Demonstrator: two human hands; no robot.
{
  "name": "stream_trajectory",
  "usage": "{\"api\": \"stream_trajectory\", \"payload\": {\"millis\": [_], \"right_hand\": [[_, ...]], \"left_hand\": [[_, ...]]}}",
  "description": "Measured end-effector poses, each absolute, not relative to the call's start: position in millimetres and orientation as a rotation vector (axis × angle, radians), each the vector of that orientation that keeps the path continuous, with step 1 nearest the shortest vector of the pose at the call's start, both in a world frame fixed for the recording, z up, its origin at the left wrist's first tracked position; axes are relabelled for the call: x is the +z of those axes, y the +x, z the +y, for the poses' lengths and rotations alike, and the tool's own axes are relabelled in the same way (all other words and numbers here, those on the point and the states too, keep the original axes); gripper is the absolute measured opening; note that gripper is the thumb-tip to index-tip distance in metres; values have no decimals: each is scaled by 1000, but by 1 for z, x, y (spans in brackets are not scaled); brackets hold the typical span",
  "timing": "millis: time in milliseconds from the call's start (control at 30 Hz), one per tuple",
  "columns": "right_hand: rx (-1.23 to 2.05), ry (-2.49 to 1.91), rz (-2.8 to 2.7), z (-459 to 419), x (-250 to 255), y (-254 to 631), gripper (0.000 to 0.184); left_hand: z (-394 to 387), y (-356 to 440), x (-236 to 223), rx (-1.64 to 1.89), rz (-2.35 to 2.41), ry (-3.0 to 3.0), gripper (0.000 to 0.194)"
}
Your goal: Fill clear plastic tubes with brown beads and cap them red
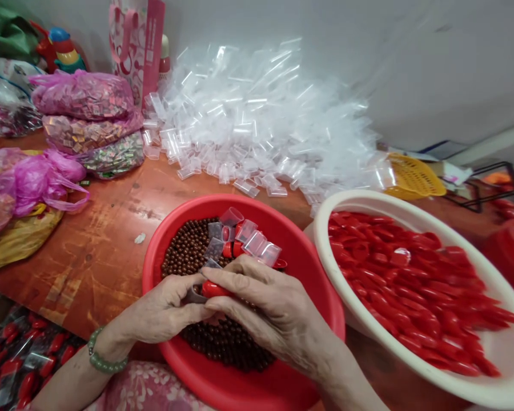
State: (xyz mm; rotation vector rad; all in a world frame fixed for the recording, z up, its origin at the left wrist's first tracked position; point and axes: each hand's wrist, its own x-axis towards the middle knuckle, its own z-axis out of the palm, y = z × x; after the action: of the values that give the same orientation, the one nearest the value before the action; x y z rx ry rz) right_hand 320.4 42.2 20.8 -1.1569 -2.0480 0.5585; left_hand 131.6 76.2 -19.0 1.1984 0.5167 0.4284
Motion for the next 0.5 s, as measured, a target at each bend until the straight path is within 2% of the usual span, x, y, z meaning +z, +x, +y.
{"api": "stream_trajectory", "payload": {"millis": [267, 367, 500], "right_hand": [[414, -1330, -2129, 29, 26, 345, 35], [377, -1354, -2037, 28, 29, 343, 34], [408, -1305, -1927, 33, 26, 321, 43]], "left_hand": [[76, 133, -22, 400, 599, 1147, 14], [77, 135, -21, 408, 618, 1158, 18], [78, 136, -20, 448, 548, 1156, 20]]}}
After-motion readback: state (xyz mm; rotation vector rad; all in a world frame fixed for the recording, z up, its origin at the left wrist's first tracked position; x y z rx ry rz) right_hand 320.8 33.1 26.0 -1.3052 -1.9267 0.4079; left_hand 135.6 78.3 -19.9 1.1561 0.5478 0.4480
